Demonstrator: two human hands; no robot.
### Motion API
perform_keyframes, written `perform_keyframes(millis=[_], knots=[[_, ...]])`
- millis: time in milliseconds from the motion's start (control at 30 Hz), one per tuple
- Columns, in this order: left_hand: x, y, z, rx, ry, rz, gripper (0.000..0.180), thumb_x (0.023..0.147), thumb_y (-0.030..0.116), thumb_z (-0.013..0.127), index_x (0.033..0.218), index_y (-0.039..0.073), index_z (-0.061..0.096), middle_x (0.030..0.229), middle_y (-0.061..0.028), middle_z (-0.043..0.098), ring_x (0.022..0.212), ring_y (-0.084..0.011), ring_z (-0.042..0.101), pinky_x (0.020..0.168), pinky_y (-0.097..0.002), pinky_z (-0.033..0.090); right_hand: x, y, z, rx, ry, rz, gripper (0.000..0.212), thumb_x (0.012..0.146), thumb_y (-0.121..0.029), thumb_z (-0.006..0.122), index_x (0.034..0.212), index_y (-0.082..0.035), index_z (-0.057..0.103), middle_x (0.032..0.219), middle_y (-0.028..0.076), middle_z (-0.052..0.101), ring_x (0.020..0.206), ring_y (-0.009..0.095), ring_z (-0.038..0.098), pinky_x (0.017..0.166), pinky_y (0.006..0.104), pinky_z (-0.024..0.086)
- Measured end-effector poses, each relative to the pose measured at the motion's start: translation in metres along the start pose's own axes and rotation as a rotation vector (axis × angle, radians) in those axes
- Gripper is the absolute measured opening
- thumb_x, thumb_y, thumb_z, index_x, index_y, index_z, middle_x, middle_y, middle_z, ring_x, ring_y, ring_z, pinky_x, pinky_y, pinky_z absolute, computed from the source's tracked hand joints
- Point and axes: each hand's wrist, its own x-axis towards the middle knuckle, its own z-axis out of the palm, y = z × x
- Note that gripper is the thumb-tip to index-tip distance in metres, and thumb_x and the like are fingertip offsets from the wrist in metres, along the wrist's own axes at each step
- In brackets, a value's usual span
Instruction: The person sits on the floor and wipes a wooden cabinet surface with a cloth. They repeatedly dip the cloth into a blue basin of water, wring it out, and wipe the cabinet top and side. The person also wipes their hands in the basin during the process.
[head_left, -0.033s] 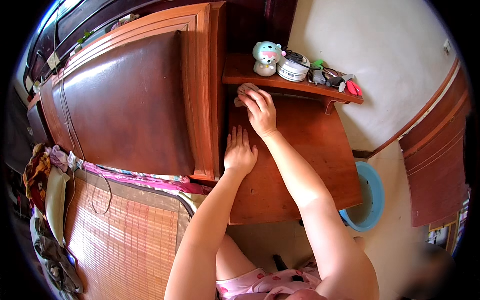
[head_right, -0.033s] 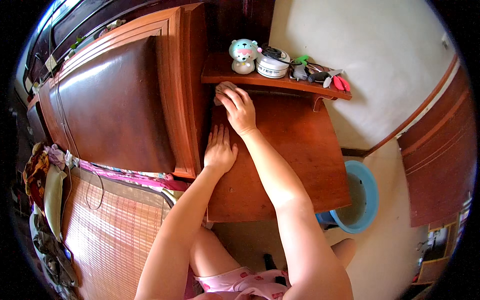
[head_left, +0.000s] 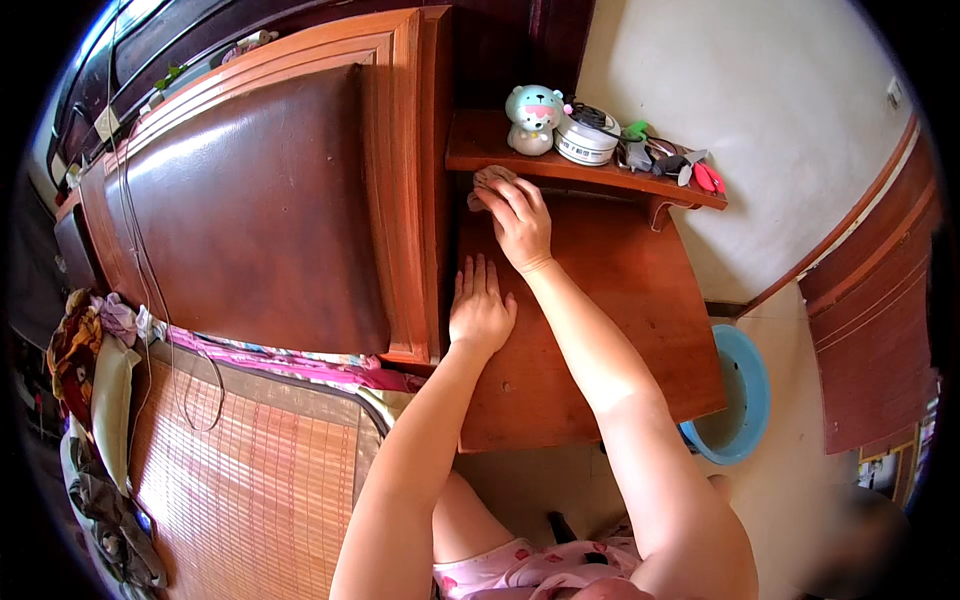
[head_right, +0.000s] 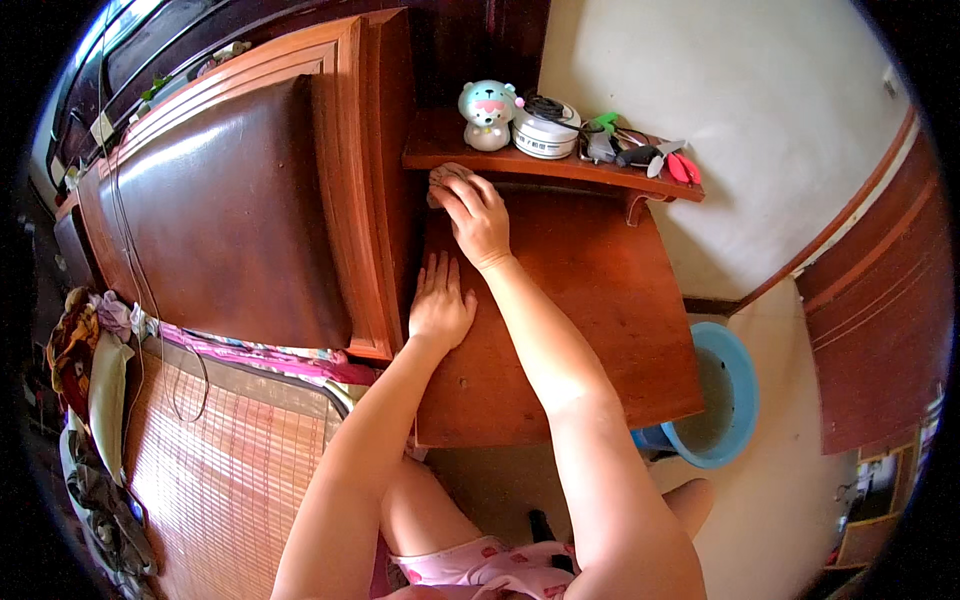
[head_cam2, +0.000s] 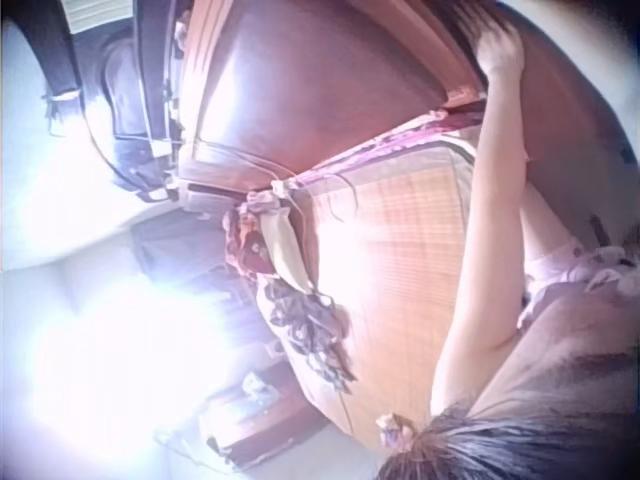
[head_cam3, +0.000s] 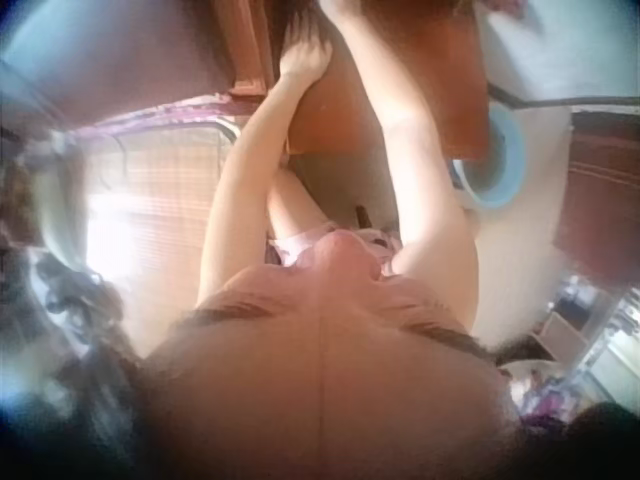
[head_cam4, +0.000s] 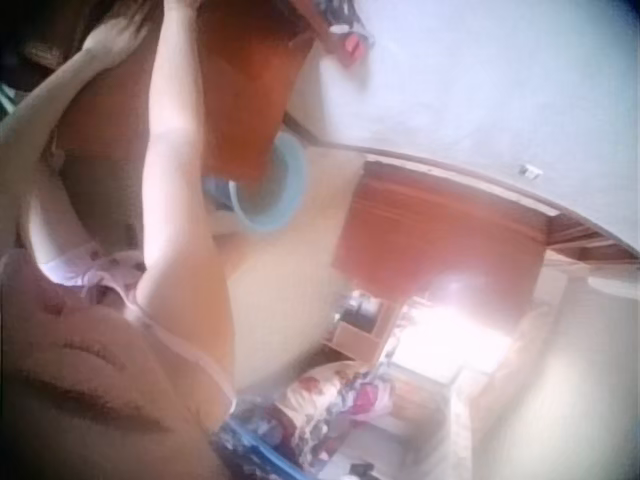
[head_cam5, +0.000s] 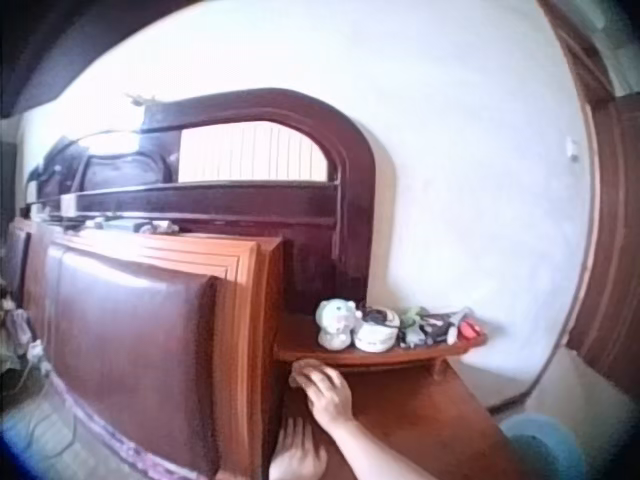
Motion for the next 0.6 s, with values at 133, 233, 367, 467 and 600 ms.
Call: perform_keyframes(millis=[133, 233, 367, 467, 600], knots=[[-0.002, 0.001, -0.001, -0.053, 0.036, 0.004, 0.064, 0.094, 0.033, 0.044, 0.142, -0.008, 0.033, 0.15, -0.0251, 0.031, 0.143, -0.0336, 0.024, 0.119, -0.0432, 0.016, -0.008, 0.01, 0.023, -0.049, -0.017, 0.017, 0.033, 0.07, -0.008, 0.065, 0.101, -0.02, 0.072, 0.11, -0.005, 0.062, 0.099, 0.023, 0.055, 0.081, 0.0359, 0.052], [-0.002, 0.0, -0.002, -0.035, 0.048, 0.013, 0.064, 0.094, 0.033, 0.044, 0.141, -0.009, 0.034, 0.149, -0.0253, 0.032, 0.142, -0.0341, 0.026, 0.119, -0.0432, 0.017, -0.019, 0.013, 0.034, -0.023, -0.076, 0.051, 0.035, 0.072, -0.009, 0.063, 0.104, -0.02, 0.071, 0.111, -0.006, 0.063, 0.098, 0.023, 0.056, 0.079, 0.0356, 0.052], [-0.001, -0.002, 0.002, -0.058, 0.083, 0.003, 0.064, 0.093, 0.032, 0.045, 0.14, -0.009, 0.035, 0.149, -0.0247, 0.033, 0.142, -0.0335, 0.026, 0.119, -0.0433, 0.017, -0.028, 0.024, 0.041, 0.002, -0.178, 0.108, 0.04, 0.072, -0.003, 0.063, 0.108, -0.018, 0.07, 0.111, -0.004, 0.065, 0.096, 0.024, 0.057, 0.081, 0.0348, 0.052], [-0.001, 0.0, 0.002, -0.07, 0.056, -0.001, 0.064, 0.093, 0.033, 0.045, 0.14, -0.009, 0.035, 0.149, -0.0237, 0.032, 0.143, -0.033, 0.025, 0.119, -0.0434, 0.017, -0.034, 0.022, 0.039, 0.027, -0.213, 0.149, 0.041, 0.072, -0.001, 0.063, 0.109, -0.017, 0.07, 0.111, -0.003, 0.066, 0.097, 0.025, 0.058, 0.084, 0.0347, 0.052], [-0.002, 0.0, 0.0, -0.074, 0.058, -0.008, 0.064, 0.093, 0.032, 0.045, 0.14, -0.009, 0.034, 0.15, -0.0236, 0.032, 0.143, -0.0331, 0.024, 0.119, -0.0433, 0.018, -0.036, 0.03, 0.042, 0.019, -0.271, 0.117, 0.039, 0.076, -0.004, 0.058, 0.111, -0.018, 0.069, 0.116, -0.004, 0.064, 0.106, 0.024, 0.057, 0.087, 0.0362, 0.052]])
